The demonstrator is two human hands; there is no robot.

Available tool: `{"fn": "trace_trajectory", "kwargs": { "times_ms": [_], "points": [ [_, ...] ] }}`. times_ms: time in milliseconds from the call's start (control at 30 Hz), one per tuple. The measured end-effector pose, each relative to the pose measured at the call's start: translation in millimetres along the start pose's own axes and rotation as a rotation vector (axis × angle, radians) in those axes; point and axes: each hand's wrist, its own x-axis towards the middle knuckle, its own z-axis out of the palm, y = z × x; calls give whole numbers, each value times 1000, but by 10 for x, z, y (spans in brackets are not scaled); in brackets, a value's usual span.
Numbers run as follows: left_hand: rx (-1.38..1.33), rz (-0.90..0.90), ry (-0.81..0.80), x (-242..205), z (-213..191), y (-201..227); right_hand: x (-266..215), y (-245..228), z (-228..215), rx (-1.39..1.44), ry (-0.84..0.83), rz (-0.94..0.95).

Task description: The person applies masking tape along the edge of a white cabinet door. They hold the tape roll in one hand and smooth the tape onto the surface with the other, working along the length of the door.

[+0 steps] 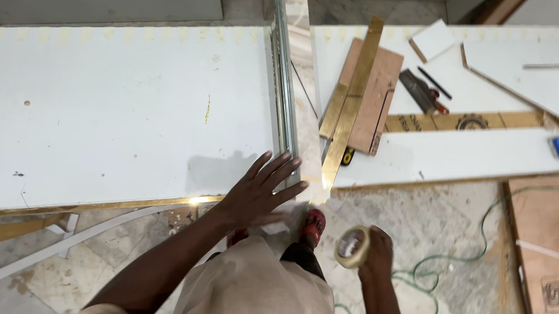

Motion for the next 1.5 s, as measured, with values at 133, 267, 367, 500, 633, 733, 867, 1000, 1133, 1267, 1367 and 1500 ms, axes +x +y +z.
{"fn": "trace_trajectory", "kwargs": {
  "times_ms": [133, 267, 367, 500, 633, 733, 867, 1000, 1133, 1267, 1367, 1500],
  "points": [
    [-130, -274, 69, -4, -188, 45, 15, -777, -22, -51, 19, -67],
    [-265, -770, 188, 358, -232, 122, -151, -1690, 465, -296, -202, -173],
    [-496, -954, 296, 807, -238, 366, -378, -2305, 930, -529, -455, -323],
    [-671, -1008, 328, 1426, -254, 584, -695, -2939, 1517, -836, -805, -515],
    [-698, -1021, 491, 1717, -131, 561, -933, -3227, 1932, -1088, -1030, -608],
    [-703, -1036, 654, 1741, -57, 441, -968, -3306, 2195, -1120, -1123, -582],
    [-691, -1069, 728, 1701, -21, 263, -970, -3359, 2453, -1137, -1181, -621],
    [-365, -954, 738, 1762, -15, -83, -879, -3532, 2782, -1191, -1093, -643],
    [-16, -872, 849, 1832, 16, -456, -641, -3719, 3098, -1270, -1082, -613],
    [-352, -1076, 815, 1690, -117, -622, -527, -3711, 3154, -1302, -1111, -500],
    [-365, -1204, 649, 1493, -226, -314, -601, -3574, 2979, -1350, -1208, -379],
    [-383, -1386, 573, 1226, -193, 373, -707, -3409, 2668, -1445, -1341, -212]
  ]
}}
